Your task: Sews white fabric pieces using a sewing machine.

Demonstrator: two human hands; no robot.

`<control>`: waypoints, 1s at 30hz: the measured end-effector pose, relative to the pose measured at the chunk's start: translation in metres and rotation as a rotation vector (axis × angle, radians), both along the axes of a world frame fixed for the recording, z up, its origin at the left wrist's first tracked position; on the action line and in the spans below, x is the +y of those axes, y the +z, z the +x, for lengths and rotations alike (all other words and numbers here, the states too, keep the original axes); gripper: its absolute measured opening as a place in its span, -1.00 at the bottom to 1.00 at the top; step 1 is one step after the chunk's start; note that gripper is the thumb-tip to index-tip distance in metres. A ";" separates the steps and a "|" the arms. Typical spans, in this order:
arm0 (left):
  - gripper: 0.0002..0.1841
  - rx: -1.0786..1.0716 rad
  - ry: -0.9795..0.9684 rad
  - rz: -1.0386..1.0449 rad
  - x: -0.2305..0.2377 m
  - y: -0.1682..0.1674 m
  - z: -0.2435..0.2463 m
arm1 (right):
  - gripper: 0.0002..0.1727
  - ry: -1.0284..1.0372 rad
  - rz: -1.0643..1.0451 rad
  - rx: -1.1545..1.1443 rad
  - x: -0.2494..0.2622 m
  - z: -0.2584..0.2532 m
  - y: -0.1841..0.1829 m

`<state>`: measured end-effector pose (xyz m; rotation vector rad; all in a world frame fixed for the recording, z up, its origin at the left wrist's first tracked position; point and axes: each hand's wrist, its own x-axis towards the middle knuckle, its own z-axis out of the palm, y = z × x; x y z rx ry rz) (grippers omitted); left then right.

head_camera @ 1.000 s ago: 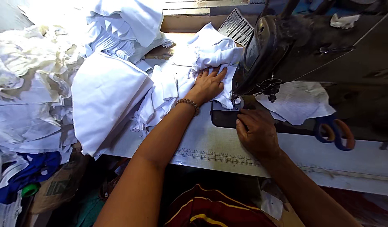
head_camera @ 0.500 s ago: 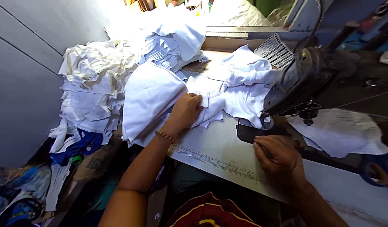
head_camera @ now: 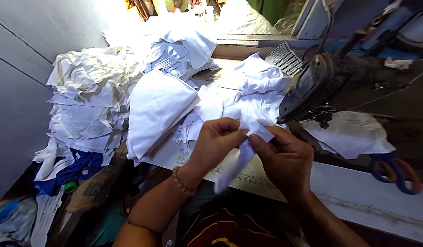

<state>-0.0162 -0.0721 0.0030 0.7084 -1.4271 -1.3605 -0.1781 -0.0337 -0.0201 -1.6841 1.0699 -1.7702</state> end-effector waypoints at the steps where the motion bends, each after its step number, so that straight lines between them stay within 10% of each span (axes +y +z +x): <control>1: -0.86 0.051 -0.045 0.083 0.006 -0.005 -0.004 | -0.82 -0.020 0.007 -0.002 0.002 -0.002 -0.004; 6: -0.86 0.144 -0.093 0.263 0.017 -0.026 -0.016 | -0.74 -0.024 0.107 0.135 0.024 -0.018 -0.012; 16: -0.92 -0.294 0.225 -0.502 0.028 -0.048 -0.038 | -0.65 -0.124 0.069 0.339 0.042 -0.024 -0.026; 28: -0.88 0.171 -0.152 0.055 0.018 -0.033 -0.017 | -0.83 -0.033 0.203 0.028 0.052 -0.065 -0.011; 30: -0.89 0.174 -0.189 0.105 0.021 -0.037 -0.024 | -0.61 0.025 0.255 0.076 0.058 -0.054 -0.014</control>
